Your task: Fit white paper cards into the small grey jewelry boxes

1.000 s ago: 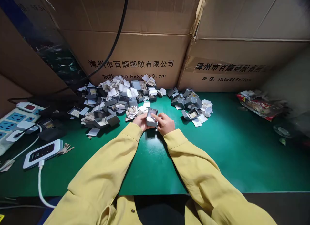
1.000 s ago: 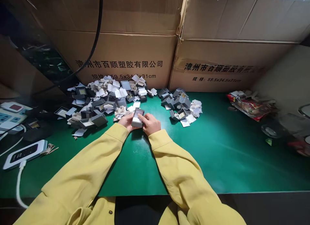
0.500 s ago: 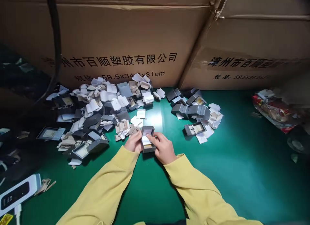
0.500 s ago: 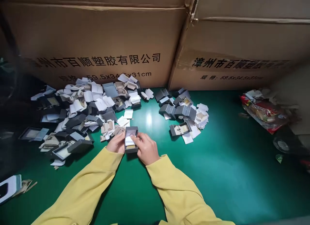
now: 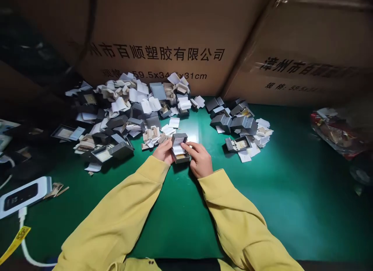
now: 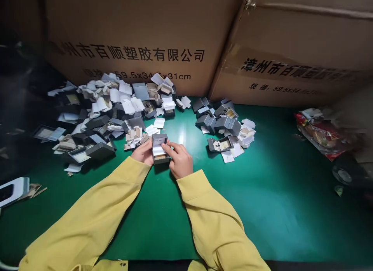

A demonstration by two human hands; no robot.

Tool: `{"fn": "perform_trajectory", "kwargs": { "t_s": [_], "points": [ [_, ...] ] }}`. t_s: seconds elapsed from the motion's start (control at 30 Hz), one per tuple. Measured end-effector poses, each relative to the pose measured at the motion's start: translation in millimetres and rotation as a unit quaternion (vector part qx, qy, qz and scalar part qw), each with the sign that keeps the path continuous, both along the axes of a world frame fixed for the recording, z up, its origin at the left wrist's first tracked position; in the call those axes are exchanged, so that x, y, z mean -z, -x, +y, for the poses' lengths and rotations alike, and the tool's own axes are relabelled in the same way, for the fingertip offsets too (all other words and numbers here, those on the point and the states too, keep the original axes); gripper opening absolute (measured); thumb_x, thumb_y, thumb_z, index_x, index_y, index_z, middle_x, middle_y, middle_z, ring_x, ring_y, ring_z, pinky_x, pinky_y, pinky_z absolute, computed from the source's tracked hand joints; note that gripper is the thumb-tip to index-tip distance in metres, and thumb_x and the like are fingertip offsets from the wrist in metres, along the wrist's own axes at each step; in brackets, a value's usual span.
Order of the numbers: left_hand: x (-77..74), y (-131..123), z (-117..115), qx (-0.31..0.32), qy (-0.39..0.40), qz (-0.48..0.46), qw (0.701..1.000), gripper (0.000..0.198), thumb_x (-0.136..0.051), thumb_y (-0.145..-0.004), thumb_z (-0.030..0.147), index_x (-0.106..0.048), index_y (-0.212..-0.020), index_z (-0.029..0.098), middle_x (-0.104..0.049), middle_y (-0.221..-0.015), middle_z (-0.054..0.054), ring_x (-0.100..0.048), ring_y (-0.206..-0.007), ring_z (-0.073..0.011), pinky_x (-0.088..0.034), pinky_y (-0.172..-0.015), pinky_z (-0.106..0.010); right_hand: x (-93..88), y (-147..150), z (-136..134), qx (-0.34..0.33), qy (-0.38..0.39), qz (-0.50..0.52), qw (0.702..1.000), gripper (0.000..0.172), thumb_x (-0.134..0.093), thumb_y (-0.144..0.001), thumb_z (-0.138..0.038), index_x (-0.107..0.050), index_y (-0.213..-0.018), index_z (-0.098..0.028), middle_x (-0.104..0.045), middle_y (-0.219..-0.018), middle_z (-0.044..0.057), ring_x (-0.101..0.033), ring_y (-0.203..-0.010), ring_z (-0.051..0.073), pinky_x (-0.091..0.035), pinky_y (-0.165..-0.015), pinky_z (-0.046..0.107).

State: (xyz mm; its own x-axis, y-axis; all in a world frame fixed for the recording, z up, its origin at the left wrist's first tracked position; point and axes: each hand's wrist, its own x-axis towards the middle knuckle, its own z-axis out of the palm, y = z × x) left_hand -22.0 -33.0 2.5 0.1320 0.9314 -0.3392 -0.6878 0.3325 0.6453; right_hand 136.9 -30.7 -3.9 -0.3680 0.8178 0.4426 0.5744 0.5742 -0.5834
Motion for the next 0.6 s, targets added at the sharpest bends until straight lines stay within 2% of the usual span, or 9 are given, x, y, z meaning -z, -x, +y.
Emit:
{"fn": "perform_trajectory", "kwargs": {
  "t_s": [0.1, 0.17, 0.23, 0.3, 0.37, 0.47, 0.6],
  "points": [
    [-2.0, -3, 0, -0.019, -0.026, 0.002, 0.999, 0.034, -0.048, -0.082, 0.017, -0.052, -0.114, 0.008, -0.063, -0.105, -0.016, -0.058, -0.1, -0.0279, -0.044, -0.089, -0.046, -3.3, 2, 1, 0.001, -0.051, 0.025, 0.998, 0.046, -0.036, -0.072, -0.002, -0.064, -0.103, -0.023, -0.061, -0.101, 0.005, -0.052, -0.091, 0.018, -0.045, -0.08, 0.031],
    [-2.8, -5, 1, -0.029, -0.037, 0.007, 0.999, 0.034, -0.046, -0.082, 0.015, -0.051, -0.115, 0.006, -0.064, -0.1, -0.015, -0.059, -0.099, -0.0262, -0.045, -0.088, -0.043, -6.7, 3, 1, -0.039, -0.09, 0.015, 0.995, 0.036, -0.038, -0.078, -0.008, -0.064, -0.101, -0.019, -0.062, -0.097, 0.007, -0.05, -0.089, 0.018, -0.044, -0.08, 0.032],
    [-3.1, -5, 2, -0.023, -0.04, 0.016, 0.999, 0.034, -0.044, -0.083, 0.014, -0.051, -0.115, 0.006, -0.065, -0.097, -0.014, -0.06, -0.098, -0.0236, -0.046, -0.088, -0.039, -9.6, 4, 1, -0.082, -0.123, -0.027, 0.989, 0.027, -0.044, -0.084, -0.022, -0.062, -0.102, -0.016, -0.063, -0.096, 0.008, -0.049, -0.089, 0.02, -0.042, -0.08, 0.033],
    [-3.0, -4, 3, -0.016, -0.043, 0.022, 0.999, 0.032, -0.041, -0.084, 0.013, -0.051, -0.114, 0.007, -0.065, -0.097, -0.012, -0.06, -0.097, -0.0209, -0.046, -0.088, -0.036, -10.4, 5, 2, -0.11, -0.149, -0.083, 0.979, 0.032, -0.05, -0.083, -0.038, -0.061, -0.102, -0.015, -0.062, -0.096, 0.01, -0.047, -0.091, 0.021, -0.04, -0.078, 0.035],
    [-2.4, -3, 5, -0.02, -0.046, 0.024, 0.998, 0.031, -0.04, -0.085, 0.013, -0.052, -0.113, 0.008, -0.064, -0.099, -0.012, -0.06, -0.096, -0.0195, -0.046, -0.087, -0.034, -8.7, 6, 2, -0.122, -0.171, -0.127, 0.969, 0.038, -0.051, -0.082, -0.046, -0.061, -0.1, -0.015, -0.062, -0.096, 0.011, -0.046, -0.092, 0.022, -0.037, -0.077, 0.035],
    [-0.6, -3, 6, -0.042, -0.052, 0.018, 0.998, 0.029, -0.044, -0.083, 0.013, -0.053, -0.11, 0.007, -0.063, -0.101, -0.014, -0.06, -0.096, -0.0205, -0.046, -0.086, -0.034, -3.1, 8, 4, -0.113, -0.193, -0.146, 0.964, 0.03, -0.05, -0.084, -0.042, -0.062, -0.096, -0.017, -0.062, -0.094, 0.01, -0.046, -0.095, 0.022, -0.033, -0.077, 0.035],
    [1.8, -4, 6, -0.059, -0.066, 0.02, 0.996, 0.028, -0.047, -0.081, 0.014, -0.055, -0.107, 0.007, -0.064, -0.096, -0.014, -0.061, -0.093, -0.0221, -0.047, -0.084, -0.036, 2.3, 10, 5, -0.089, -0.201, -0.139, 0.966, 0.014, -0.052, -0.084, -0.023, -0.062, -0.092, -0.018, -0.063, -0.091, 0.007, -0.047, -0.1, 0.021, -0.029, -0.081, 0.034]
  ]
}}
